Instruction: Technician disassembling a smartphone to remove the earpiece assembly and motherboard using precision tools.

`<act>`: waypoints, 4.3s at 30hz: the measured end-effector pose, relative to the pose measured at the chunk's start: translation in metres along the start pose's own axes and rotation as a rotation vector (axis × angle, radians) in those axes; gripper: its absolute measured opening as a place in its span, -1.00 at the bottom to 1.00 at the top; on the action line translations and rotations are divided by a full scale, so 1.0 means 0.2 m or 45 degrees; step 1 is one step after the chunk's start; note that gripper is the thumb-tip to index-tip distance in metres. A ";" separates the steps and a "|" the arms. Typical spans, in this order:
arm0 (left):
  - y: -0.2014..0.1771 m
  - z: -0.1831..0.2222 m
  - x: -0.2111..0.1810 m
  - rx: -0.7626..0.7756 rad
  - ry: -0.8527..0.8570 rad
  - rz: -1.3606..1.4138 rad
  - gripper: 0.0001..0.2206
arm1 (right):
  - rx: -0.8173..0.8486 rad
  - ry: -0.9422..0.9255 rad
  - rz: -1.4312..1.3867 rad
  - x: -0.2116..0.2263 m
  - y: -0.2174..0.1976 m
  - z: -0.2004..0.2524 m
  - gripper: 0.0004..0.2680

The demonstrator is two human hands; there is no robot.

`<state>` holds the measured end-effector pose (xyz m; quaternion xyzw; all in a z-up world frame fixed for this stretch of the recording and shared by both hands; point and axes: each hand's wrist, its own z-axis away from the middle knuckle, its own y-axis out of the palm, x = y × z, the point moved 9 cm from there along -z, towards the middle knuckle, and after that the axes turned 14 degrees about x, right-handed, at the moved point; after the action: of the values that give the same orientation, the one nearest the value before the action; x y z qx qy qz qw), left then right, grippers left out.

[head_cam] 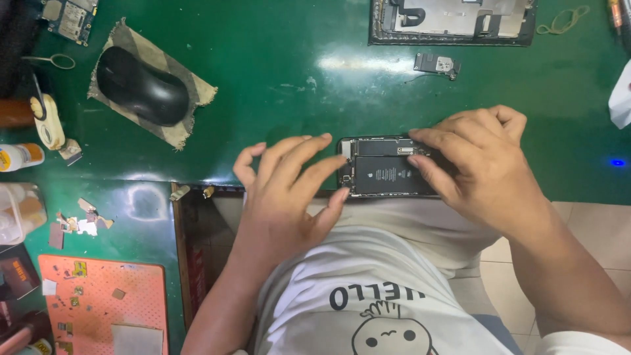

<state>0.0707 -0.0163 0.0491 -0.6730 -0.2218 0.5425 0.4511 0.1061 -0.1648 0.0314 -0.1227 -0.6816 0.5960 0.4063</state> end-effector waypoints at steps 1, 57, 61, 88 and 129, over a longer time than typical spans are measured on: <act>0.01 0.01 0.00 -0.001 -0.008 -0.003 -0.81 | 0.002 -0.008 -0.004 0.00 0.00 0.00 -0.86; 0.10 0.03 0.02 0.048 0.021 0.038 -0.96 | -0.233 -0.059 -0.455 -0.01 -0.09 0.08 -0.89; 0.10 0.02 0.01 0.046 0.027 0.040 -0.86 | -0.410 0.117 -0.836 -0.19 -0.05 0.23 -0.86; 0.02 -0.20 0.12 0.272 0.139 -0.252 -0.47 | -1.216 0.369 -1.541 -0.64 0.06 0.53 -0.85; -0.01 -0.31 0.18 0.361 0.115 -0.110 -0.41 | -1.056 0.325 -1.363 -0.61 0.05 0.50 -0.86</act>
<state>0.1412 -0.0093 0.0316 -0.6162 -0.1512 0.5176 0.5740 0.1115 -0.3130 -0.0243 0.0162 -0.7670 -0.0160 0.6413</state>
